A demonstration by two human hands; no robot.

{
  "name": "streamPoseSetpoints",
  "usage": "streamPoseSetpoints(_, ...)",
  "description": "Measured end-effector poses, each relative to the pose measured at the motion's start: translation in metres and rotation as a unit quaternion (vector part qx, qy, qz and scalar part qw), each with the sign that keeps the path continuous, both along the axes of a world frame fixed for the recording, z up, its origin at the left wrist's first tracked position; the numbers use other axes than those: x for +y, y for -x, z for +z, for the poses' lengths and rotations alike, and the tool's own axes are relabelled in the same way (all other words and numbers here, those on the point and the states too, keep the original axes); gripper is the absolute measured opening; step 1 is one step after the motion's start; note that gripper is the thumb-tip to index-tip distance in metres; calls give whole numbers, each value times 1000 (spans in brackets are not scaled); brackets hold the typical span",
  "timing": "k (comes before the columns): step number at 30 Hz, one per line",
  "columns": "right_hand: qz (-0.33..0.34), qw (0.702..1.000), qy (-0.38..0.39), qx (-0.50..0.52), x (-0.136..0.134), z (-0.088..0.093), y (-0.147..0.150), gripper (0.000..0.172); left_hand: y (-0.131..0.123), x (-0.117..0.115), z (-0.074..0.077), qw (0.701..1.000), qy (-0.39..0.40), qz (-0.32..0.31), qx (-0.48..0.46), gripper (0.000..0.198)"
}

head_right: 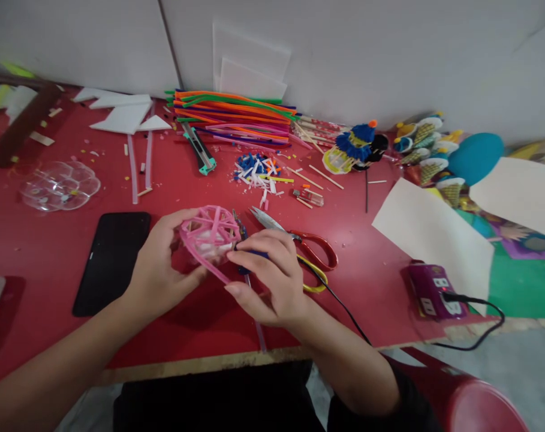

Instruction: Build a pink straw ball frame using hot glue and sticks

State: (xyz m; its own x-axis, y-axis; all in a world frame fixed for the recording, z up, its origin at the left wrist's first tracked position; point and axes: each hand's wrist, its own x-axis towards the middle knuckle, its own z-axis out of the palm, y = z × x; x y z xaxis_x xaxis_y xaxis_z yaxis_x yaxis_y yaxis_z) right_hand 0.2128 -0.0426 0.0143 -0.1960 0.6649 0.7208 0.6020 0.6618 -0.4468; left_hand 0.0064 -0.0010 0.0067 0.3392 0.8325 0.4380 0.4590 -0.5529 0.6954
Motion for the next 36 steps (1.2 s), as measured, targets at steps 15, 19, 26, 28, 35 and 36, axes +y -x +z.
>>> streamPoseSetpoints(15,-12,999,-40,-11,3,-2,-1,22,-1,2,-2,986,-163,19,28,57)
streamPoseSetpoints(19,11,999,-33,-12,2,-4,-2,26,0,3,-3,988,-151,-10,40,63)
streamPoseSetpoints(26,32,999,-7,-39,-1,-2,-2,32,0,0,-5,989,-135,-13,58,62)
streamPoseSetpoints(28,25,999,-5,-37,-1,-1,-1,30,-1,0,-4,990,-126,-25,55,62)
streamPoseSetpoints(35,37,998,45,13,2,-1,1,13,1,0,-6,991,-121,-45,45,64)
streamPoseSetpoints(36,36,998,56,22,2,-2,1,11,1,0,-6,990,-128,-48,46,64)
